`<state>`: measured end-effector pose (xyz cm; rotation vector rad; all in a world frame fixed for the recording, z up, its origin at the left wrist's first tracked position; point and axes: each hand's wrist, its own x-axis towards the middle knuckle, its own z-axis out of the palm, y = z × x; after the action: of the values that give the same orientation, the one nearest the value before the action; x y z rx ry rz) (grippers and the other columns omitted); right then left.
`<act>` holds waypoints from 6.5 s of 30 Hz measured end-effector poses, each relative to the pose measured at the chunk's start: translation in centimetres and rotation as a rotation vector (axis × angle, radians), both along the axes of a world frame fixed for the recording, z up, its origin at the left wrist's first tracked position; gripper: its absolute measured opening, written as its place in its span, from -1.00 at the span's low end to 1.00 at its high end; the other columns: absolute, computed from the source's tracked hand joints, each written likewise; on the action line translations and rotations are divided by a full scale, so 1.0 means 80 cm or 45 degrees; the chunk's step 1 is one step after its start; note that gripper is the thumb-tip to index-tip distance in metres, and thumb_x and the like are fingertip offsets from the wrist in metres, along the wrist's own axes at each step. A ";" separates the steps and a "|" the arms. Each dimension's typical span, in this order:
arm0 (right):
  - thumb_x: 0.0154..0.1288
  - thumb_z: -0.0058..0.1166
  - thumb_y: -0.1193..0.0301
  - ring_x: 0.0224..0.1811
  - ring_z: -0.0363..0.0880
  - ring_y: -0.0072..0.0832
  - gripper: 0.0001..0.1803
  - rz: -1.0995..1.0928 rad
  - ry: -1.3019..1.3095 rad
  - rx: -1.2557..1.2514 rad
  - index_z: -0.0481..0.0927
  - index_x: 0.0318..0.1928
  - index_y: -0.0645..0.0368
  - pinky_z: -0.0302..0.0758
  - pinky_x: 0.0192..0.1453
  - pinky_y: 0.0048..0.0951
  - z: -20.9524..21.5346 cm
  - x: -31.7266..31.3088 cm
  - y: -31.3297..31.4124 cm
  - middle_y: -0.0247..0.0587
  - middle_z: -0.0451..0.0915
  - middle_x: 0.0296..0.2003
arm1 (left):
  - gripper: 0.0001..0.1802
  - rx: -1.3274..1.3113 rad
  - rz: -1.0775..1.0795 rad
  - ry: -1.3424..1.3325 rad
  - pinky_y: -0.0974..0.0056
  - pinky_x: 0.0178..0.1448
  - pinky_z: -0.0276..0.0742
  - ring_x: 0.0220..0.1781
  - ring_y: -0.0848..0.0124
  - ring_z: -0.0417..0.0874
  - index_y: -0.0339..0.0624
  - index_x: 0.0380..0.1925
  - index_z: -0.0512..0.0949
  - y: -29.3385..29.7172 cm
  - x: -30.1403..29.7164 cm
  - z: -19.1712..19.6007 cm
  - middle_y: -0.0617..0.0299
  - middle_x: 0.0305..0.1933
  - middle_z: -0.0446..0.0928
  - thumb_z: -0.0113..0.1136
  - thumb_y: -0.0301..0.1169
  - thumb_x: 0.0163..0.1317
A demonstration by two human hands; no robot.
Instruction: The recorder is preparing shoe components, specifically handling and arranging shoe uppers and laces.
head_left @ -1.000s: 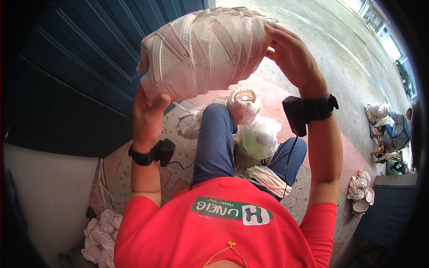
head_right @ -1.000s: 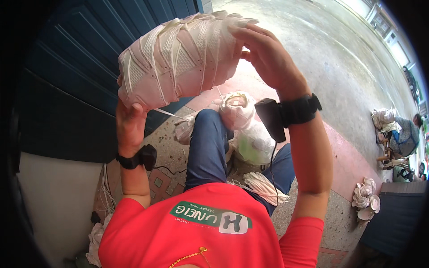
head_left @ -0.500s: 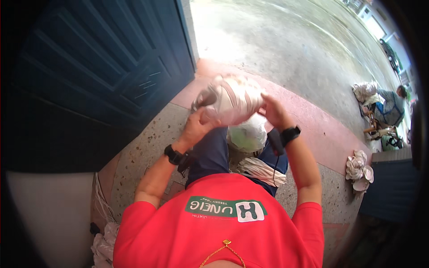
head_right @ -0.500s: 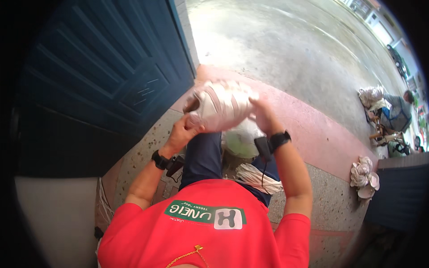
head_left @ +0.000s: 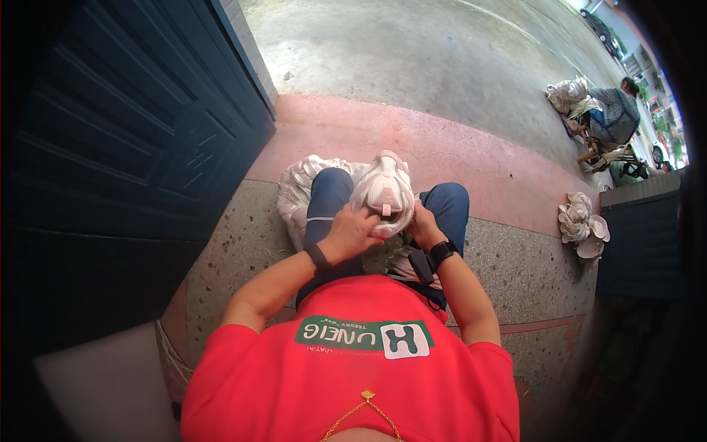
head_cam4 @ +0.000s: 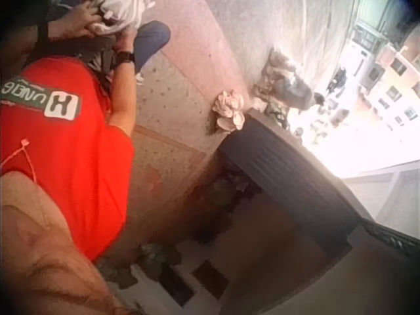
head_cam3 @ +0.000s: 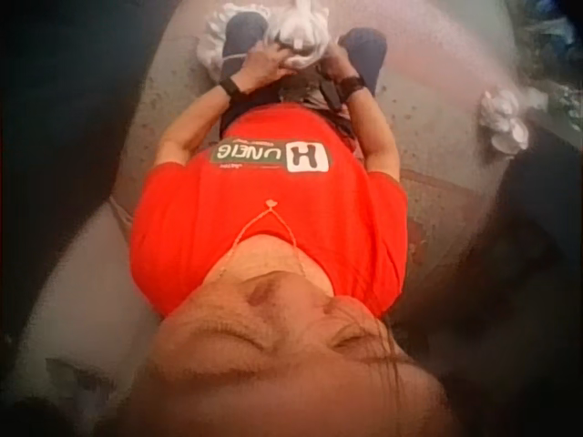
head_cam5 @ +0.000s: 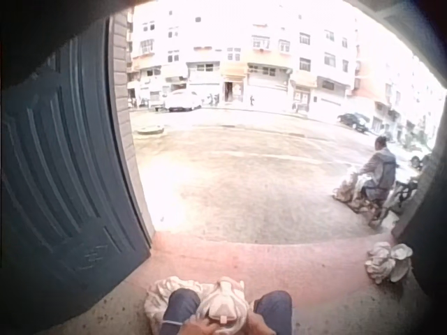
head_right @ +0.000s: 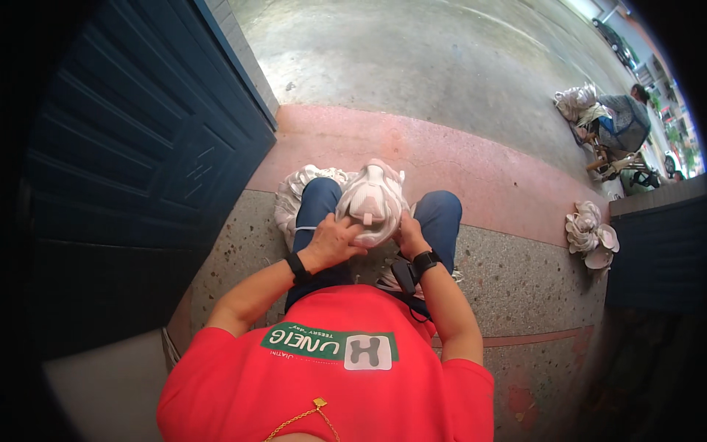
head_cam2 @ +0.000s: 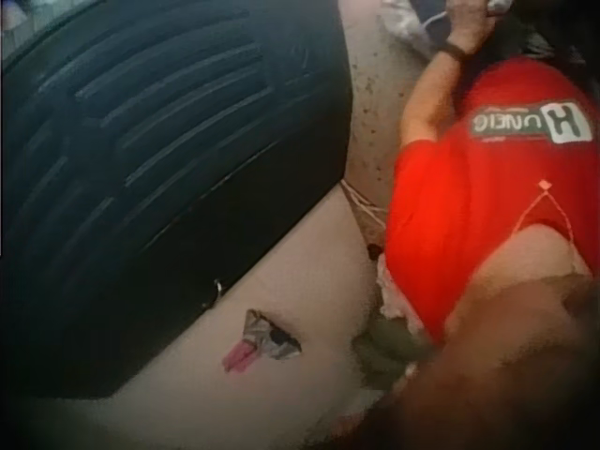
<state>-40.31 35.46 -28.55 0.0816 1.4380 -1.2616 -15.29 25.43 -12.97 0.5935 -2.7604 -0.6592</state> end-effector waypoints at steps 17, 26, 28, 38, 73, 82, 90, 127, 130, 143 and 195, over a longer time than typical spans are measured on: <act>0.23 0.39 0.37 0.11 0.59 0.04 -0.50 0.595 1.738 -0.176 0.48 0.10 0.29 0.55 0.18 -0.17 0.108 0.072 0.037 0.14 0.57 0.03 | -0.68 0.342 0.206 0.167 -0.10 -0.17 0.55 -0.23 -0.10 0.64 -0.21 -0.19 0.54 -0.009 0.005 -0.049 -0.06 -0.26 0.59 0.37 -0.23 0.25; 0.17 0.43 0.42 0.12 0.57 0.06 -0.46 0.637 1.767 -0.313 0.44 0.08 0.28 0.55 0.18 -0.15 0.085 0.041 0.043 0.13 0.52 0.10 | -0.63 0.482 0.339 -0.050 -0.08 -0.17 0.60 -0.27 -0.16 0.71 -0.35 -0.31 0.55 -0.035 -0.048 -0.071 -0.20 -0.39 0.64 0.41 -0.23 0.18; 0.18 0.40 0.40 0.11 0.57 0.09 -0.50 0.701 1.643 -0.313 0.45 0.06 0.27 0.55 0.17 -0.13 0.097 0.031 0.044 0.13 0.54 0.08 | -0.64 0.517 0.317 -0.078 -0.14 -0.14 0.58 -0.23 -0.22 0.69 -0.35 -0.32 0.53 -0.036 -0.055 -0.064 -0.24 -0.37 0.63 0.39 -0.24 0.18; 0.19 0.29 0.46 -0.21 0.57 -0.12 -0.92 0.970 1.757 -0.389 0.75 -0.29 0.14 0.52 -0.11 -0.13 0.151 -0.065 0.098 -0.16 0.60 -0.34 | -0.77 0.267 0.141 -0.091 0.00 -0.19 0.61 -0.28 -0.07 0.71 -0.24 -0.31 0.65 -0.053 -0.086 -0.028 -0.02 -0.39 0.67 0.31 -0.27 0.28; 0.19 0.25 0.54 -0.06 0.58 -0.09 -0.81 0.761 1.629 -0.667 0.63 -0.16 0.24 0.50 0.04 -0.15 0.189 -0.044 0.132 -0.13 0.63 -0.20 | -0.86 1.262 -0.590 -0.256 0.17 -0.31 0.61 -0.44 0.25 0.71 -0.27 -0.27 0.57 0.031 -0.167 -0.043 0.02 -0.40 0.66 0.17 -0.40 0.38; 0.47 0.22 0.28 -0.29 0.64 -0.44 -0.66 0.184 0.203 -0.588 0.49 0.02 0.27 0.58 -0.21 -0.42 0.194 0.032 0.048 -0.21 0.63 -0.28 | -0.80 1.854 0.043 0.056 0.48 -0.47 0.37 -0.51 0.61 0.52 -0.19 -0.05 0.45 -0.054 -0.174 0.043 0.24 -0.37 0.64 0.21 -0.36 0.49; 0.65 -0.12 0.45 -0.34 0.53 -0.56 -0.80 -0.078 0.130 -0.808 0.52 0.10 0.23 0.65 -0.01 -0.39 0.320 -0.076 0.090 -0.38 0.47 -0.36 | -0.69 1.683 0.316 0.018 0.47 -0.44 0.43 -0.46 0.54 0.65 -0.19 0.04 0.44 -0.072 -0.185 0.037 0.22 -0.38 0.66 0.25 -0.42 0.37; 0.28 0.13 0.41 -0.16 0.57 -0.04 -0.88 0.760 1.972 -0.226 0.65 -0.33 0.19 0.51 -0.06 -0.03 0.116 -0.043 -0.056 -0.03 0.62 -0.33 | -0.69 0.632 0.497 -0.028 0.18 -0.10 0.67 -0.27 0.21 0.78 -0.27 -0.37 0.74 -0.090 -0.186 -0.067 0.01 -0.35 0.74 0.49 -0.24 0.03; 0.25 0.16 0.44 -0.21 0.55 -0.05 -0.89 0.794 2.013 -0.231 0.65 -0.36 0.22 0.50 -0.06 -0.08 0.122 -0.043 -0.061 -0.02 0.61 -0.36 | -0.68 0.679 0.508 -0.021 0.24 -0.12 0.67 -0.30 0.29 0.78 -0.29 -0.35 0.75 -0.090 -0.185 -0.066 0.04 -0.37 0.74 0.48 -0.24 0.04; 0.20 0.14 0.46 -0.13 0.57 0.05 -0.87 0.950 1.868 -0.310 0.67 -0.38 0.27 0.54 -0.09 0.04 0.121 -0.058 -0.075 0.09 0.63 -0.32 | -0.72 0.805 0.579 0.021 0.19 -0.11 0.67 -0.28 0.20 0.80 -0.26 -0.39 0.75 -0.089 -0.184 -0.057 0.01 -0.36 0.74 0.46 -0.25 0.03; 0.34 0.28 0.26 -0.21 0.70 -0.09 -0.66 0.740 1.429 -0.307 0.60 -0.02 0.24 0.60 -0.13 -0.20 0.139 -0.096 -0.022 0.03 0.71 -0.26 | -0.71 -0.258 -0.375 -0.041 0.04 -0.01 0.61 -0.07 0.02 0.62 -0.29 -0.04 0.49 -0.131 -0.157 -0.027 -0.06 -0.25 0.56 0.10 -0.59 0.21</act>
<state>-48.00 33.73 -17.39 -1.2950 1.9786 -0.9673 -27.86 14.97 -15.09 0.1580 -2.9250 -0.4199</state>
